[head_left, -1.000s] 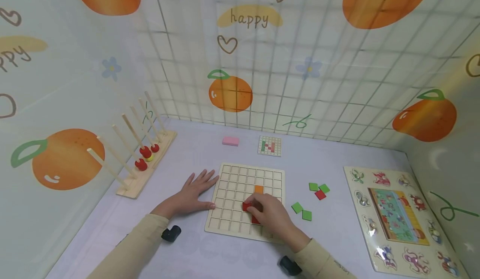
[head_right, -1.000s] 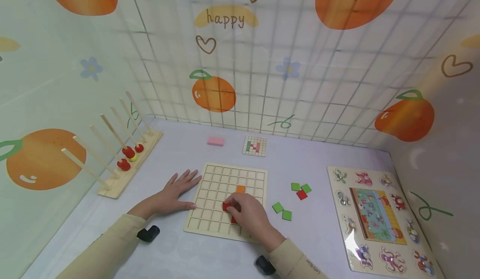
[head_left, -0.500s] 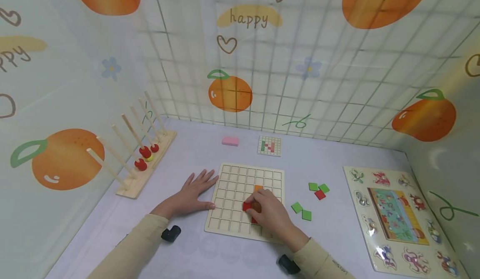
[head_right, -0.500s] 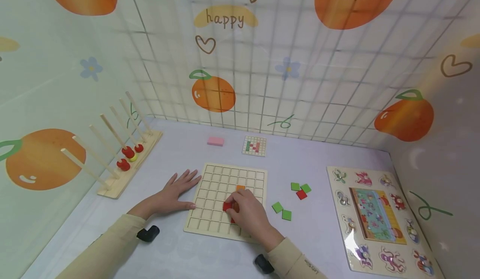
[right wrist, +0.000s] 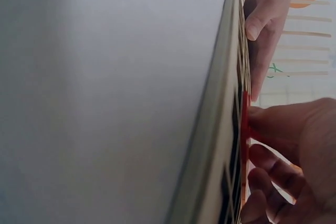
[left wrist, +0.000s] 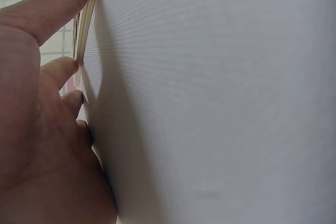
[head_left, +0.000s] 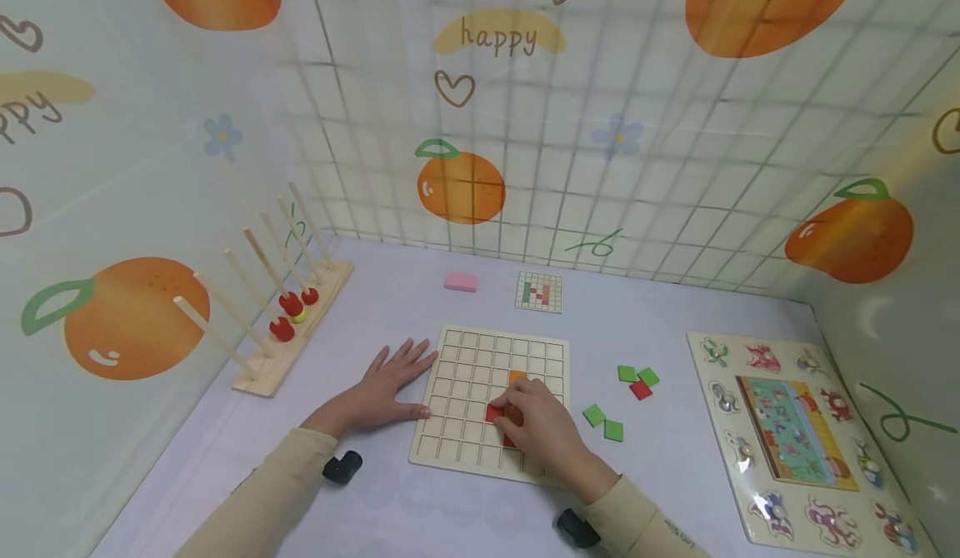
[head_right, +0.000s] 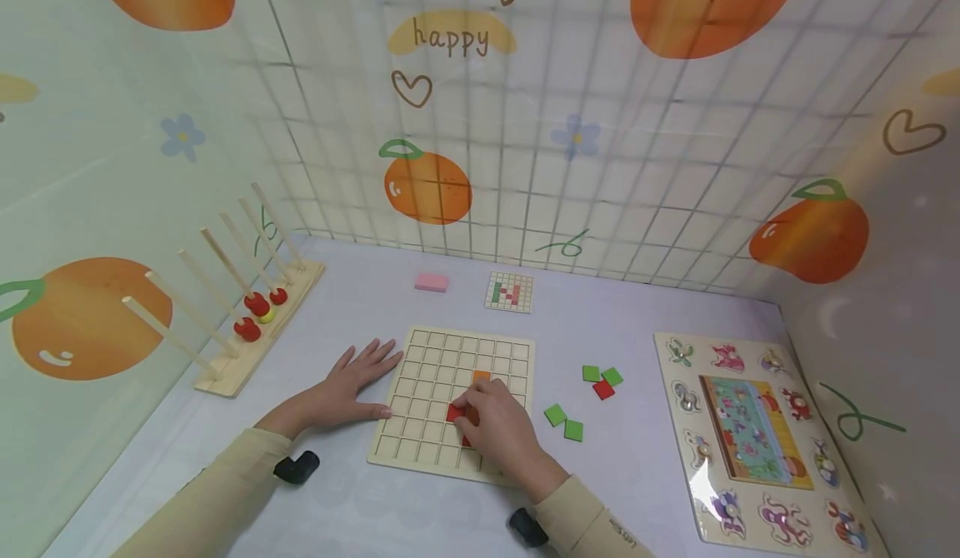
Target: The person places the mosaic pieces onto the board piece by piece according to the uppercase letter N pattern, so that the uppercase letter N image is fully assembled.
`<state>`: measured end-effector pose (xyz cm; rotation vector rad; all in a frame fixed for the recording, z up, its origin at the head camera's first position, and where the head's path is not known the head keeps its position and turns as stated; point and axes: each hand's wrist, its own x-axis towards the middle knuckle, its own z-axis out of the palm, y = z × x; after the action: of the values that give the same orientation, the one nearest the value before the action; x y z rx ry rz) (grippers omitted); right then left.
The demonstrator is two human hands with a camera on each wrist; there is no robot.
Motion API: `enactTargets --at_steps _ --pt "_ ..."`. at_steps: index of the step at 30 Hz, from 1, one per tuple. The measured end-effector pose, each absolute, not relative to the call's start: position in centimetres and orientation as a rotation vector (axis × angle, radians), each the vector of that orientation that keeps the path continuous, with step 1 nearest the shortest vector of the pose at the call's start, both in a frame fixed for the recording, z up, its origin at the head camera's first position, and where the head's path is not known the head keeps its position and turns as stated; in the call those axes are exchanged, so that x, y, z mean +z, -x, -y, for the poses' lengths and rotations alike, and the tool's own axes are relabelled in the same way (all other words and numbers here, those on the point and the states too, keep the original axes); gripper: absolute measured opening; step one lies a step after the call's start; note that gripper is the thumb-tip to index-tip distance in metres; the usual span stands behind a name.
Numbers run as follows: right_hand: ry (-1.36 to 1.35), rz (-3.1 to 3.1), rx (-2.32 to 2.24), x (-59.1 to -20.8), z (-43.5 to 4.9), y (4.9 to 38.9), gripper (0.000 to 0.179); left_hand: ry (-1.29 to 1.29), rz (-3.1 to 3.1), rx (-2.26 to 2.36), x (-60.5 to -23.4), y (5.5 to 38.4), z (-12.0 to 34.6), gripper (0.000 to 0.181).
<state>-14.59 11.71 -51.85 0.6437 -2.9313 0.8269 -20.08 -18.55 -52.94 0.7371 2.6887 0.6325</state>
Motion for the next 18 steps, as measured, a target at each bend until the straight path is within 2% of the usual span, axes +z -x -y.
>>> enactTargets --at_steps 18 --pt "-0.565 2.947 0.891 -51.69 -11.88 14.47 0.019 -0.729 -2.680 0.621 -53.19 20.27 18.76 0.098"
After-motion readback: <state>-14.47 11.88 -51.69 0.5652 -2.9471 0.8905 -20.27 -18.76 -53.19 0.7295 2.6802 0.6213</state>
